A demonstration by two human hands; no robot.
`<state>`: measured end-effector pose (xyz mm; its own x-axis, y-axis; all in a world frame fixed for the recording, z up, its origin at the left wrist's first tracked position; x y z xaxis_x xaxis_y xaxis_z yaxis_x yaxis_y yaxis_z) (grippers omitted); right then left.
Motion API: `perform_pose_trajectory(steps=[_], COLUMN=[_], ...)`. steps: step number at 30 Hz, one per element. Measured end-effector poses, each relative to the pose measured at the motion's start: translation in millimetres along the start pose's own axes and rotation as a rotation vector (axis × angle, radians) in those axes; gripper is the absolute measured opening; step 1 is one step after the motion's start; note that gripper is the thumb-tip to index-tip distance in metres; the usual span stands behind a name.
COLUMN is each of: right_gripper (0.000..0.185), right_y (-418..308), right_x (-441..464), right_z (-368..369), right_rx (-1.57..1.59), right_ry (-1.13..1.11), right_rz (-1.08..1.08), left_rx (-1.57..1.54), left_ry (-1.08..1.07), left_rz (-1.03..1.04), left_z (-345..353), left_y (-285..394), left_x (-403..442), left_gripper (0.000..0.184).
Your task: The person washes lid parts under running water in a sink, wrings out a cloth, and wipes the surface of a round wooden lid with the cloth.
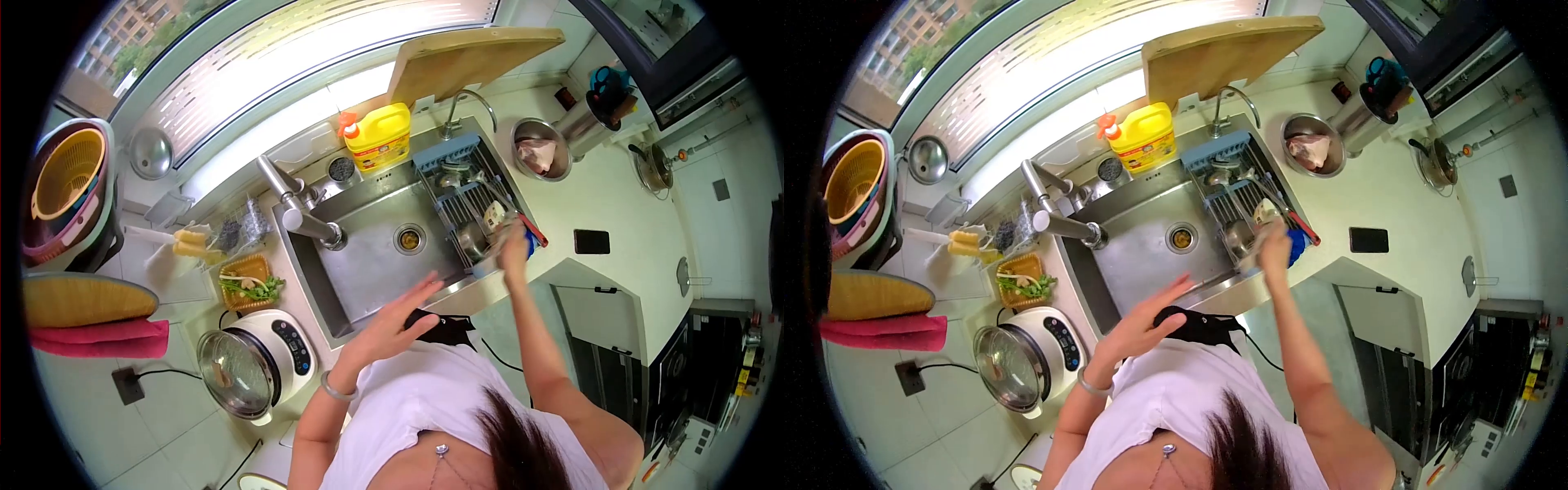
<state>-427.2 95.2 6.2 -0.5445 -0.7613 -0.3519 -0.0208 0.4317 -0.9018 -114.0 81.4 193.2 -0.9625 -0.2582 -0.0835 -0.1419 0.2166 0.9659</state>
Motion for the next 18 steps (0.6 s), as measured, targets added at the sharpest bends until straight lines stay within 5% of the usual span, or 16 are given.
perform_pose_trajectory(steps=[2,5,8,10,14,16,18], right_gripper=[0.037,0.032,0.055,0.077,0.094,0.088,0.08], right_y=[-3,7,40,38,52,70,69], right_x=[22,47,76,69,72,81,87], right_z=[-42,-95,-133,-155,-204,-229,-246], right_rx=[0.503,0.388,0.492,-0.045,-0.274,-0.342,-0.69], right_ry=[0.094,0.218,0.103,0.437,0.835,0.834,0.454], right_rz=[-0.074,-0.006,-0.021,0.135,0.553,0.723,0.846], left_rx=[0.025,-0.007,-0.02,-0.011,0.019,0.029,0.031], left_ry=[0.098,0.164,0.199,0.248,0.284,0.299,0.339], left_rz=[-0.176,-0.195,-0.214,-0.238,-0.285,-0.316,-0.352], left_z=[-3,-5,-5,-9,-13,-14,-15], left_y=[-15,-24,-28,-32,-33,-34,-37], left_x=[-15,-28,-33,-38,-47,-54,-62], left_gripper=[0.049,0.042,0.038,0.037,0.036,0.035,0.035])
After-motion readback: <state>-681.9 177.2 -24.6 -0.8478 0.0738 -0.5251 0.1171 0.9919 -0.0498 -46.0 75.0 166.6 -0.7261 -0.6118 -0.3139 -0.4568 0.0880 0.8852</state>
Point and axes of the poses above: each hand's wrist, its own x-axis towards the middle knuckle, its own z-axis out of the palm, y = z × x, the point moved 5 cm from there along x, towards the middle knuckle, and after that the axes turned 15 degrees about -y, right-handed, at the moved point
